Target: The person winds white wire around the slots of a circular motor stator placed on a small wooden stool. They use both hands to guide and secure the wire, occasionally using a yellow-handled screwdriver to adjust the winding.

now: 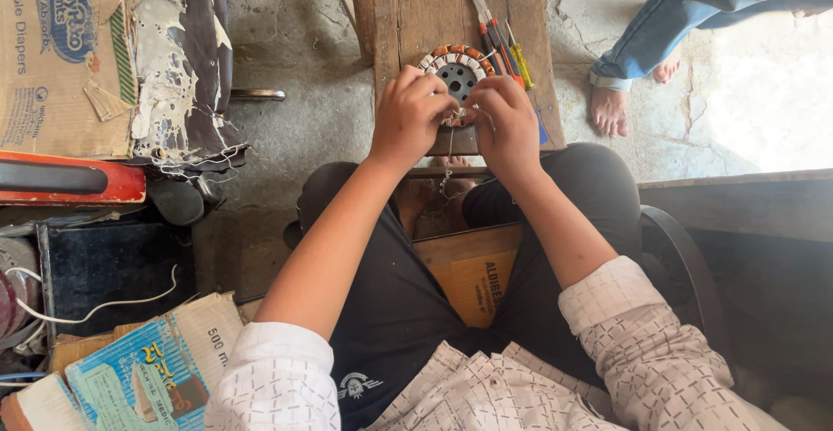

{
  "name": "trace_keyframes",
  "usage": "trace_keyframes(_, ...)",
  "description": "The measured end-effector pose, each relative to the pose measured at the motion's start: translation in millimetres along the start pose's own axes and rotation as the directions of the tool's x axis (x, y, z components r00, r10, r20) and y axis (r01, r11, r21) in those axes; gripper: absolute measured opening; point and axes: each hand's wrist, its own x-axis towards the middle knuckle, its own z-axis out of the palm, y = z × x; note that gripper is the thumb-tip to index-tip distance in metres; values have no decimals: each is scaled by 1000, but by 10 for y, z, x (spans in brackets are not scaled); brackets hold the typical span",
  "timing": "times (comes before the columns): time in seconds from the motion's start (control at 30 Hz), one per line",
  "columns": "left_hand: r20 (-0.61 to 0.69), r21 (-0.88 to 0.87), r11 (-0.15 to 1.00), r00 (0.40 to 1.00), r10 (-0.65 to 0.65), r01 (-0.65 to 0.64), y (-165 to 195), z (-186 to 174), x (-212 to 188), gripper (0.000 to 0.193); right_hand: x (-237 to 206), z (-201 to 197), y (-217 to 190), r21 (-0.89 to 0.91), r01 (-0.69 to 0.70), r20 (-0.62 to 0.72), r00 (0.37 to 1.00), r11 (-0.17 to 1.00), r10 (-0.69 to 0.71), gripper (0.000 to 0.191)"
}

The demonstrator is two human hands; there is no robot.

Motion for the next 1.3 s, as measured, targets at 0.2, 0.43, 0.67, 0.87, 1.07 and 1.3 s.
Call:
trace_keyframes(0.2, -184, -217, 974, 983, 28, -68, 319, -133, 199, 7, -83, 140, 233, -6, -12, 122, 993, 1000, 12, 37)
trace_keyframes(0.43, -114, -228, 969, 991, 66, -91, 470, -166, 207, 5, -118, 162, 378, -28, -48, 98, 994, 998, 51, 20)
trace_keyframes(0.67, 19, -365, 931, 1000, -23, 28, 181, -89, 128, 17, -75, -114, 57, 103, 90, -223, 973, 991, -66, 27)
trace_keyframes(0.87, 46, -279, 960, 999, 0, 13, 264, 1, 97, 7, 5, -159, 47, 198, -26, -150, 987, 980, 56, 40)
trace_keyframes(1.07, -109, -390, 921, 992, -57, 11, 522, -228, 209, 8, -87, 69, 295, 208, -87, 157, 986, 974, 55, 41)
trace_keyframes(1.3, -123, -576, 816, 992, -32, -45, 732, -309, 245, 10, -187, 167, 435, 79, -72, 104, 993, 994, 64, 12)
